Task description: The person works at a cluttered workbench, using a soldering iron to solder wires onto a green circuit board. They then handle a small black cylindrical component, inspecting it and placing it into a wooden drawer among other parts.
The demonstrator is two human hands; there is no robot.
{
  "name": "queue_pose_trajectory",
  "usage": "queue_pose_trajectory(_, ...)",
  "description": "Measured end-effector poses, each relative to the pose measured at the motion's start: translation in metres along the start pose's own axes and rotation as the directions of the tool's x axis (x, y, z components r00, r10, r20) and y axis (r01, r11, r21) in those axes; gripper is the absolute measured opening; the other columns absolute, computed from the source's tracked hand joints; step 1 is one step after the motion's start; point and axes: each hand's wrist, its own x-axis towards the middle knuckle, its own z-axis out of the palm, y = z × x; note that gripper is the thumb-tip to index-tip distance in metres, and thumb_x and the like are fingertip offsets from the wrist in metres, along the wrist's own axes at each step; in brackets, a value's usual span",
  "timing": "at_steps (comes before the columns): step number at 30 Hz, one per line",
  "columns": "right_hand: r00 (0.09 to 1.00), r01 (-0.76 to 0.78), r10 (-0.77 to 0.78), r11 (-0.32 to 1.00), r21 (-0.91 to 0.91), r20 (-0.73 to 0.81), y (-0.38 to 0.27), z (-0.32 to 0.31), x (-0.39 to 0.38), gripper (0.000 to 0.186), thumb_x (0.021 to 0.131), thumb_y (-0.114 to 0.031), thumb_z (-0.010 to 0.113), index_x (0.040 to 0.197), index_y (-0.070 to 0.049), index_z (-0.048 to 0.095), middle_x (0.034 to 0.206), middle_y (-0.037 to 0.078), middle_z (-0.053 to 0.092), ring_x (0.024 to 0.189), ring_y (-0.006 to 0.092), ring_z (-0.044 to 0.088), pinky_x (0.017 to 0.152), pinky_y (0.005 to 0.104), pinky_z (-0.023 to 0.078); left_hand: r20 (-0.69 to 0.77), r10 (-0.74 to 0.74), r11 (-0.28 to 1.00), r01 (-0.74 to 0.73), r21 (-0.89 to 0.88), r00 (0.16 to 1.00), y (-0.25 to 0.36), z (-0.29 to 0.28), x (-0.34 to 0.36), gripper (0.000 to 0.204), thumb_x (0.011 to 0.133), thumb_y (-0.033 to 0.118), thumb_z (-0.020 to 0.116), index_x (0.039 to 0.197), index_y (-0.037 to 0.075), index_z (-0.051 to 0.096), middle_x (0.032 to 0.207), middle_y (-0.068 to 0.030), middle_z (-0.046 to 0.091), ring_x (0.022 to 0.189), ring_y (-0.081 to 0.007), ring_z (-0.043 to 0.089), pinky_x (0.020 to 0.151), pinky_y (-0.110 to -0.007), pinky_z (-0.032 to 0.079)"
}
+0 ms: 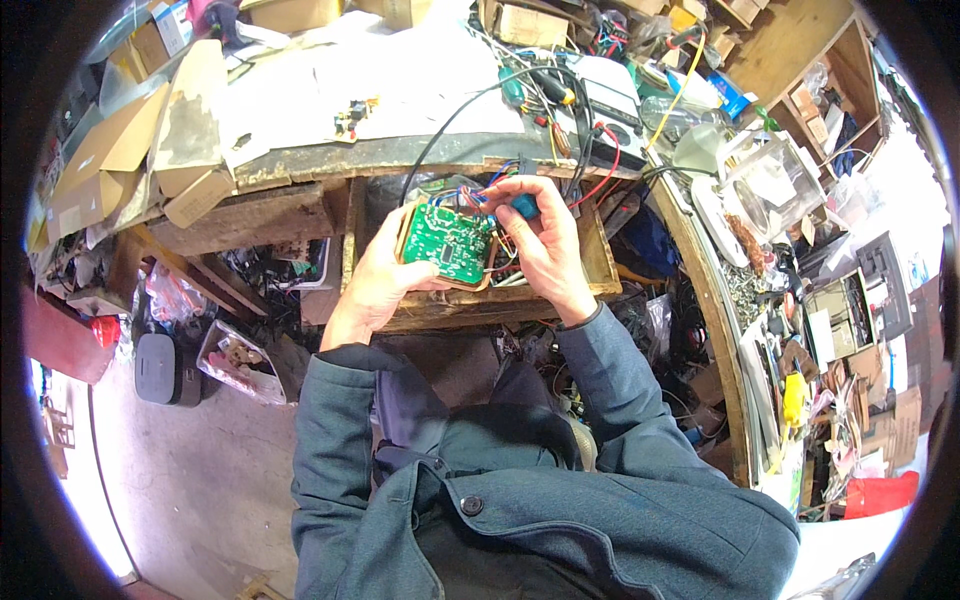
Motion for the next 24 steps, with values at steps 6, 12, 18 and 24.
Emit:
queue_pose_trajectory(6,0.990,0.140,-0.117,0.875,-0.464,0.080,-0.013,-0.003,0.002,0.047,0.090,-0.013,0.080,0.134,-0.010,0.063,0.104,0.010,0.075,0.096,0.0264,0.074,0.086,0.0348,0.058,-0.008,0.026,0.999,-0.026,0.042,1.000,-0.001,-0.002,0.000,0.077,0.082,-0.005,0.067,0.153,0.004,0.040,0.132,-0.0117,0.061,0.108,-0.0228,0.071,0.082,-0.037,0.066)
queue_pose_trajectory(12,0.987,0.112,-0.070,0.945,-0.306,0.144,-0.017,-0.010,0.008,0.062,0.092,-0.014,0.076,0.149,-0.013,0.054,0.116,0.013,0.073,0.108,0.0305,0.072,0.092,0.0389,0.057,-0.015,0.017,1.000,-0.017,-0.002,1.000,-0.001,0.003,0.001,0.075,0.082,-0.005,0.066,0.152,0.004,0.040,0.131,-0.0119,0.062,0.108,-0.0228,0.071,0.082,-0.036,0.066)
queue_pose_trajectory(18,0.981,0.157,-0.024,0.680,-0.716,0.193,-0.029,-0.005,0.009,0.060,0.092,-0.004,0.066,0.150,-0.010,0.051,0.116,0.013,0.071,0.111,0.0290,0.067,0.103,0.0395,0.050,0.005,-0.004,0.999,0.004,0.032,1.000,-0.003,-0.006,0.000,0.079,0.081,-0.006,0.064,0.156,0.005,0.039,0.136,-0.0114,0.061,0.113,-0.0253,0.070,0.090,-0.042,0.065)
queue_pose_trajectory(24,0.981,0.193,-0.141,0.589,-0.784,0.136,-0.015,-0.001,0.009,0.062,0.090,-0.017,0.080,0.147,-0.012,0.057,0.104,0.012,0.072,0.092,0.0287,0.069,0.084,0.0378,0.055,-0.046,-0.042,0.998,0.044,0.042,0.998,0.006,0.002,-0.003,0.076,0.083,-0.007,0.064,0.154,0.004,0.040,0.133,-0.0118,0.062,0.110,-0.0259,0.071,0.086,-0.043,0.066)
